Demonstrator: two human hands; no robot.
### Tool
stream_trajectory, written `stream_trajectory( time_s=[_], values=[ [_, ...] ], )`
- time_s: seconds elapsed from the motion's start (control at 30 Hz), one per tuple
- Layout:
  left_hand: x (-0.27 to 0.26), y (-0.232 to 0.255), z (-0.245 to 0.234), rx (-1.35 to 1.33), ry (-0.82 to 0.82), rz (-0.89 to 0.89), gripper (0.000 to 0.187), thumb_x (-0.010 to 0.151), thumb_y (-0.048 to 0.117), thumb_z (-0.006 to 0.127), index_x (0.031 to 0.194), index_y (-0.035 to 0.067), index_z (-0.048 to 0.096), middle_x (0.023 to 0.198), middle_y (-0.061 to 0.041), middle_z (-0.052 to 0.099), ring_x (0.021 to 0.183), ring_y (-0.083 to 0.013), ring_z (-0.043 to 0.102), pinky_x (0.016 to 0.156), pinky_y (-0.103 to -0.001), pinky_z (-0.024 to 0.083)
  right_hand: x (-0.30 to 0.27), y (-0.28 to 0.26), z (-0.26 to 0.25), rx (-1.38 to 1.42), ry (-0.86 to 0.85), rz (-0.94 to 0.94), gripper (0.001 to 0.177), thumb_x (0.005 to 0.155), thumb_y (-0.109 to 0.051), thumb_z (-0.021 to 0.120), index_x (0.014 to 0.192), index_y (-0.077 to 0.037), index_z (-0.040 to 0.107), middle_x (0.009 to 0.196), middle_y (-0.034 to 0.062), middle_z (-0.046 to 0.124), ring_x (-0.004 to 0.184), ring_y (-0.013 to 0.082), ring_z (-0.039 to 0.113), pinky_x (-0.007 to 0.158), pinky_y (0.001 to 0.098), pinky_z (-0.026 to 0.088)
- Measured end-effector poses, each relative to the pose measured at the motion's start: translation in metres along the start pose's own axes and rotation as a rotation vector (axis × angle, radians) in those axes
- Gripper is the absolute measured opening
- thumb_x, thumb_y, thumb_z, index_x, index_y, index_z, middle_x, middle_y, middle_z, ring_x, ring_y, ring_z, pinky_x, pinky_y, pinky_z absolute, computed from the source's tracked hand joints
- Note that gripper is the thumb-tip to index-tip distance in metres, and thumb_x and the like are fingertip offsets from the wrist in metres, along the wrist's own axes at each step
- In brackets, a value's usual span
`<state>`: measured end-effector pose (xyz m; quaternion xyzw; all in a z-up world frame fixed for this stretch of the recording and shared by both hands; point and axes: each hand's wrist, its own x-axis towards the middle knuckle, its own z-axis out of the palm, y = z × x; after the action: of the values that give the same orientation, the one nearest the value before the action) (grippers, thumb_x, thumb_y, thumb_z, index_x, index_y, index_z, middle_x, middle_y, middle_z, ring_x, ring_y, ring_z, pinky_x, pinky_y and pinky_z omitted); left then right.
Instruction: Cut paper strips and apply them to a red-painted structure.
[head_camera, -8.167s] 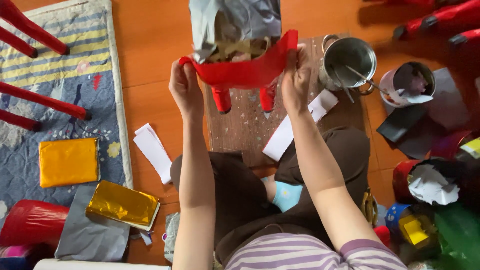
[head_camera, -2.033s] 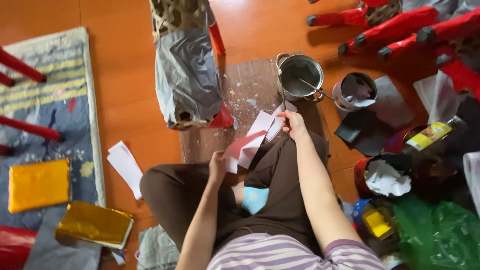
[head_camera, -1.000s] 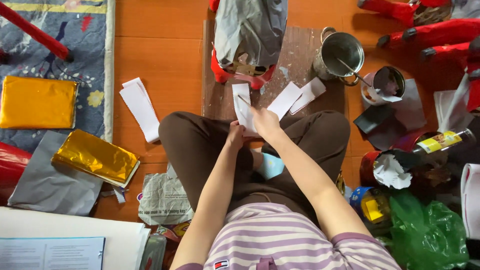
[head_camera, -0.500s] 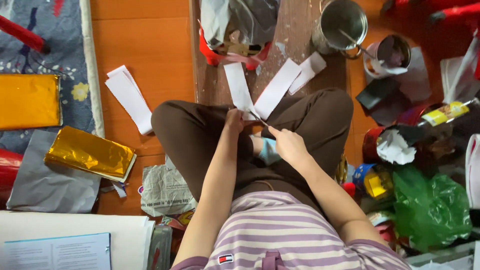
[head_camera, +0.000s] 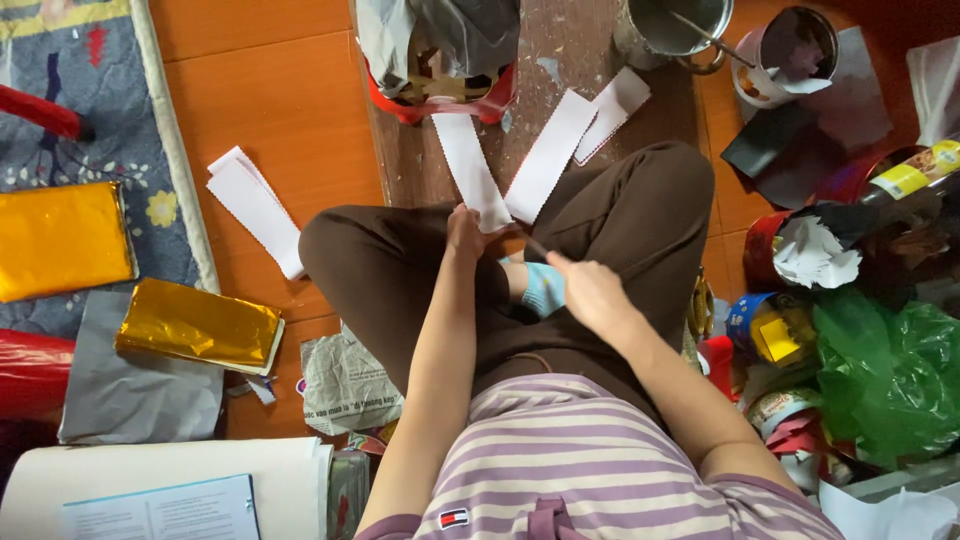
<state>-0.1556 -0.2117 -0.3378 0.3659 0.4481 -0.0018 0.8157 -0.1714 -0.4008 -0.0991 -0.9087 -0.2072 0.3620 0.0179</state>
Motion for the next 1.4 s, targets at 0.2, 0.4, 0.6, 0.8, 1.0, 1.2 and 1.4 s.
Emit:
stream_trajectory(
  time_s=[0.2, 0.4, 0.6, 0.8, 1.0, 1.2, 1.4],
  values=[
    [-0.118, 0.09, 0.055, -0.104, 0.011, -0.156, 0.062, 0.087, -0.002, 0.033, 0.148, -0.004, 0.024, 0.147, -0.036, 0.023, 0.133, -0.0562, 0.028, 0.09, -0.077, 0.039, 0.058, -0.006, -0.034, 0.086, 0.214, -0.109, 0.052, 0.09, -0.002, 0.045, 0.138, -0.02, 0.053, 0.09, 0.026, 0.067, 0.089, 0.0455, 0.068, 0.077, 0.0561, 0.056],
    [-0.093, 0.047, 0.034, -0.149, -0.01, -0.173, 0.057, 0.083, -0.004, 0.041, 0.141, 0.0, 0.036, 0.137, -0.036, 0.037, 0.12, -0.0603, 0.042, 0.08, -0.079, 0.045, 0.152, -0.032, -0.001, 0.026, 0.34, -0.228, 0.034, 0.092, -0.003, 0.048, 0.122, -0.011, 0.061, 0.084, 0.0222, 0.07, 0.084, 0.0396, 0.071, 0.072, 0.0518, 0.058],
    [-0.031, 0.006, 0.0, -0.098, -0.023, -0.208, 0.056, 0.088, -0.001, 0.039, 0.143, 0.007, 0.035, 0.138, -0.031, 0.043, 0.122, -0.0566, 0.044, 0.084, -0.08, 0.04, 0.171, -0.013, 0.011, 0.088, 0.331, -0.167, 0.042, 0.091, -0.002, 0.05, 0.132, -0.011, 0.052, 0.086, 0.0244, 0.068, 0.086, 0.0405, 0.07, 0.073, 0.0553, 0.057],
    [-0.035, 0.006, 0.004, -0.088, -0.061, -0.176, 0.054, 0.089, -0.001, 0.039, 0.143, 0.003, 0.034, 0.134, -0.032, 0.045, 0.117, -0.056, 0.049, 0.078, -0.078, 0.046, 0.143, -0.046, -0.006, 0.141, 0.363, -0.208, 0.036, 0.094, -0.005, 0.046, 0.129, -0.011, 0.052, 0.085, 0.0222, 0.067, 0.084, 0.042, 0.071, 0.071, 0.0558, 0.057],
    [-0.038, 0.009, 0.008, -0.092, -0.027, -0.171, 0.054, 0.089, -0.001, 0.037, 0.142, 0.003, 0.036, 0.135, -0.034, 0.045, 0.118, -0.0599, 0.046, 0.076, -0.081, 0.043, 0.136, -0.042, -0.004, 0.03, 0.511, -0.331, 0.052, 0.093, -0.002, 0.05, 0.14, -0.022, 0.046, 0.087, 0.0158, 0.064, 0.082, 0.038, 0.07, 0.072, 0.0528, 0.058],
    [-0.072, 0.04, 0.024, -0.099, -0.083, -0.155, 0.054, 0.08, -0.002, 0.047, 0.133, -0.001, 0.042, 0.119, -0.026, 0.051, 0.106, -0.0445, 0.054, 0.081, -0.069, 0.052, 0.082, 0.035, -0.012, 0.115, 0.685, -0.325, 0.033, 0.094, -0.024, 0.055, 0.126, -0.031, 0.059, 0.095, -0.0001, 0.07, 0.086, 0.0236, 0.07, 0.073, 0.0346, 0.057],
    [-0.04, 0.02, 0.019, -0.118, -0.073, -0.146, 0.048, 0.082, -0.005, 0.045, 0.13, -0.008, 0.042, 0.107, -0.026, 0.046, 0.089, -0.0348, 0.051, 0.083, -0.067, 0.057, 0.069, 0.125, -0.072, 0.233, 0.885, -0.052, 0.027, 0.099, -0.009, 0.055, 0.124, -0.004, 0.066, 0.1, 0.0221, 0.071, 0.094, 0.0366, 0.068, 0.079, 0.0438, 0.055]
  ],
)
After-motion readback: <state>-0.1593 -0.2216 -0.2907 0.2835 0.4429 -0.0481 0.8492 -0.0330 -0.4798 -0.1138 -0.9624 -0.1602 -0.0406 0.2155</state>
